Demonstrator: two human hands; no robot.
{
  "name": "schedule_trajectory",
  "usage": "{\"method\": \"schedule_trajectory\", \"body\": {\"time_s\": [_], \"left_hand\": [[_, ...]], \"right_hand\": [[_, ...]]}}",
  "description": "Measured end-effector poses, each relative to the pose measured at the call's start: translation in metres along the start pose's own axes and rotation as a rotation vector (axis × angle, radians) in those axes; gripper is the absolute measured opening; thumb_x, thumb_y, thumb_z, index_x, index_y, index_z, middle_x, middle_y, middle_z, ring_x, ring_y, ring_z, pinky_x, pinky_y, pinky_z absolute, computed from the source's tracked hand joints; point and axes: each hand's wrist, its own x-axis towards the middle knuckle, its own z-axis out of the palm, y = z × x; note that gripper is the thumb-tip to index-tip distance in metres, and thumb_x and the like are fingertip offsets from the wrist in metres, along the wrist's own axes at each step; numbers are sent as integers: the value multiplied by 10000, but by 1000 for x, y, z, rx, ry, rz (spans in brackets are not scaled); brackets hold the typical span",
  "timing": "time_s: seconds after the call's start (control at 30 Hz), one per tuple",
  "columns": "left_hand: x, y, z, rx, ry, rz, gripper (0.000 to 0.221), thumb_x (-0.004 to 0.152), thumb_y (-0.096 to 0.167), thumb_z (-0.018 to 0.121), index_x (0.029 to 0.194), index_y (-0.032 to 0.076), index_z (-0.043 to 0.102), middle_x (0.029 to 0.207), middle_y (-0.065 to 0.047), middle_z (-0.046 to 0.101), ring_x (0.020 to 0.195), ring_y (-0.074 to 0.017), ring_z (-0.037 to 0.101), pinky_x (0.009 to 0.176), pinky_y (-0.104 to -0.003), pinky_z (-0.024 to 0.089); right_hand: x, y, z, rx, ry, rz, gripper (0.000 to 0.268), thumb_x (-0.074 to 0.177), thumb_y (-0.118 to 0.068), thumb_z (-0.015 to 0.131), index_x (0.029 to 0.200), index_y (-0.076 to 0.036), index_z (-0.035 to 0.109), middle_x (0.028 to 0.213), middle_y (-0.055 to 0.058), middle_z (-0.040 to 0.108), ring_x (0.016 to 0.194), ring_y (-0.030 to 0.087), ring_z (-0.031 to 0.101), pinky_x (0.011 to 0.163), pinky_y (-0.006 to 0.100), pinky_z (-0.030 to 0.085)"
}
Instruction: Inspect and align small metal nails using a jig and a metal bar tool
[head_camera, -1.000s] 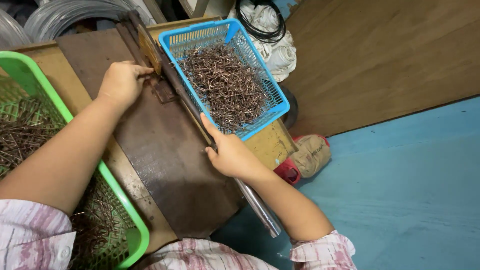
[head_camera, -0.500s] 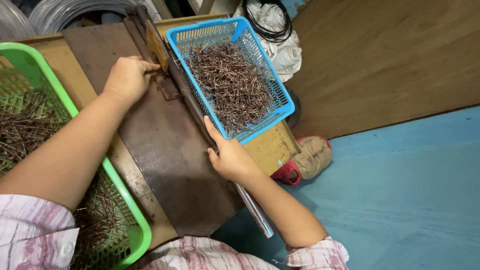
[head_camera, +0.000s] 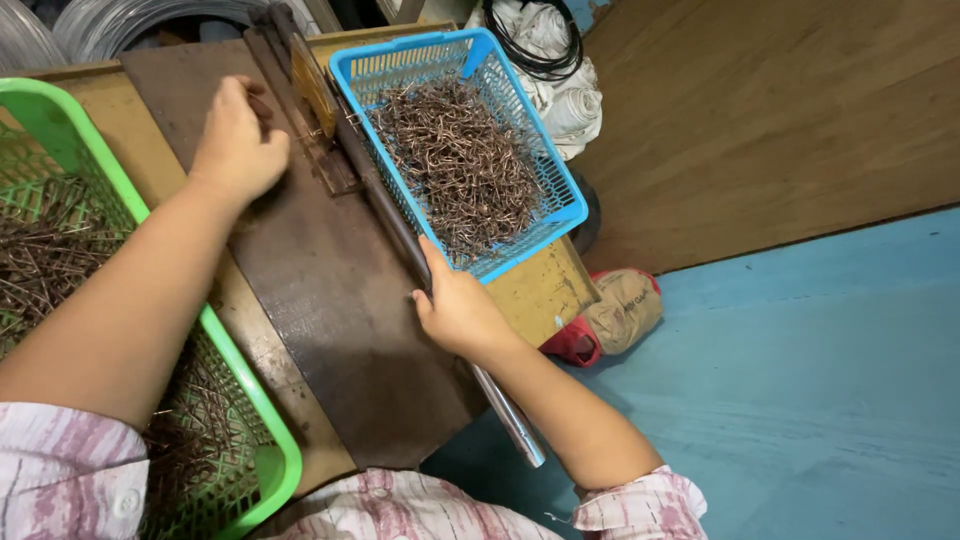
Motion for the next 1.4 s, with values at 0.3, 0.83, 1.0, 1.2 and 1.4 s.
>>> {"method": "schedule_trajectory", "body": {"time_s": [0.3, 0.83, 1.0, 1.2, 1.4], "left_hand": [[-8, 23, -5, 315, 256, -121, 593, 804, 70, 647, 1379, 39, 502, 1333, -259, 449, 1211, -504, 440, 987, -735, 350], [-57, 164, 113, 188, -313, 685, 782, 1090, 686, 287, 1508, 41, 432, 1417, -173, 469, 1406, -349, 437, 1194, -684, 281], [-59, 167, 110, 216, -352, 694, 760, 1094, 697, 195, 1513, 111, 435, 1347, -112, 480, 1335, -301, 465, 1167, -676, 304], [-62, 158, 127, 208, -196, 751, 695, 1076, 668, 287, 1465, 120, 464, 1288, -110, 502, 1279, -292, 488, 1121, -647, 349], [-68, 156, 125, 188, -209, 749, 657, 1051, 629, 370, 1406, 96, 513, 1234, -115, 526, 1234, -291, 511, 1104, -653, 362]], "right_hand": [[-1, -1, 1, -37, 5, -9, 703, 1025, -189, 587, 1660, -49, 319, 1061, 327, 748, 971, 564, 688, 827, 614, 524], [35, 37, 35, -254, 110, -93, 403, 959, -309, 652, 938, 72, 782, 813, 296, 762, 910, 505, 781, 780, 611, 638], [39, 54, 48, -266, 121, -102, 427, 951, -315, 631, 817, 68, 763, 803, 314, 747, 893, 514, 769, 771, 631, 619], [46, 68, 63, -339, 179, -143, 402, 968, -279, 611, 793, 46, 770, 740, 284, 745, 834, 474, 787, 723, 597, 626], [59, 73, 86, -454, 222, -203, 395, 972, -328, 588, 746, -53, 760, 688, 186, 746, 747, 393, 799, 637, 500, 634]]}}
